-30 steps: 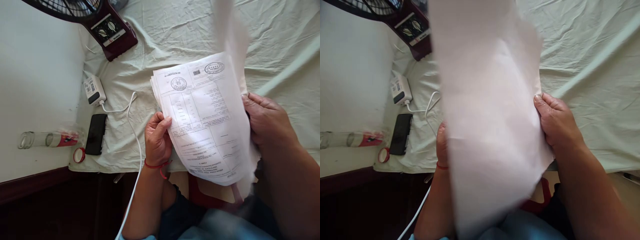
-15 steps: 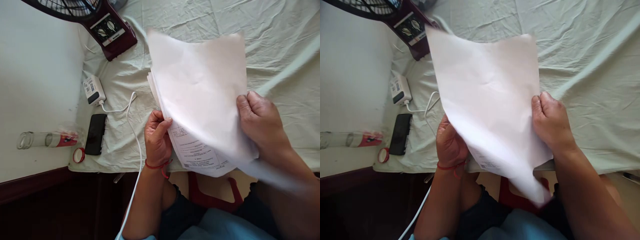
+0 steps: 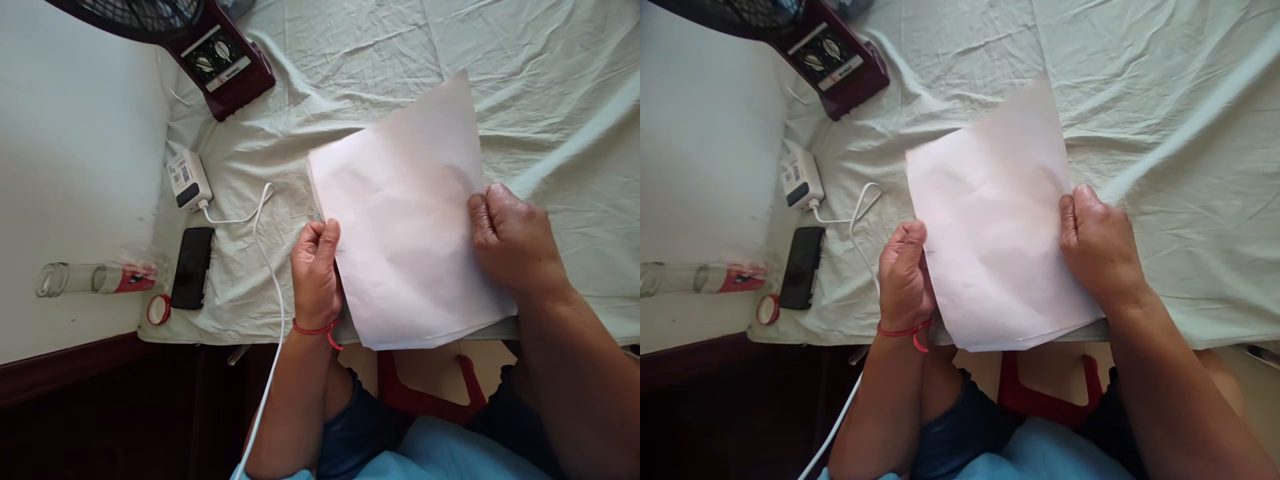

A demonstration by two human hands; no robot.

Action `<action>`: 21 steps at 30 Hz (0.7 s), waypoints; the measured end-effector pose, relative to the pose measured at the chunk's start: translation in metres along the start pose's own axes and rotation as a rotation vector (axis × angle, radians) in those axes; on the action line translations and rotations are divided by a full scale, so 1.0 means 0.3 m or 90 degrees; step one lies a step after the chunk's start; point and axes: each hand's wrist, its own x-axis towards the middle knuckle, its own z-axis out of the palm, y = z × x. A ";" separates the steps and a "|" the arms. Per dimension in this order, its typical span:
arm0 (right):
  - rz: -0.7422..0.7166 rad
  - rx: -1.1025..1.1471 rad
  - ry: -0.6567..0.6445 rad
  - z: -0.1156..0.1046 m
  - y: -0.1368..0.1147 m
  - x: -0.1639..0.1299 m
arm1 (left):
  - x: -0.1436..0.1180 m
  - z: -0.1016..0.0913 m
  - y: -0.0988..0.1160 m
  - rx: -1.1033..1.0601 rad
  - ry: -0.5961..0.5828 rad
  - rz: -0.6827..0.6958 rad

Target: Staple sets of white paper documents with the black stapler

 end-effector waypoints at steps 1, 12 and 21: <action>0.002 0.002 -0.002 -0.002 -0.003 0.000 | 0.005 -0.007 -0.006 0.022 0.010 0.000; 0.029 0.057 -0.019 -0.043 -0.006 -0.003 | 0.017 -0.030 -0.032 0.127 -0.024 0.033; -0.003 0.117 0.019 -0.017 0.040 0.010 | 0.016 -0.044 -0.044 0.108 -0.102 0.016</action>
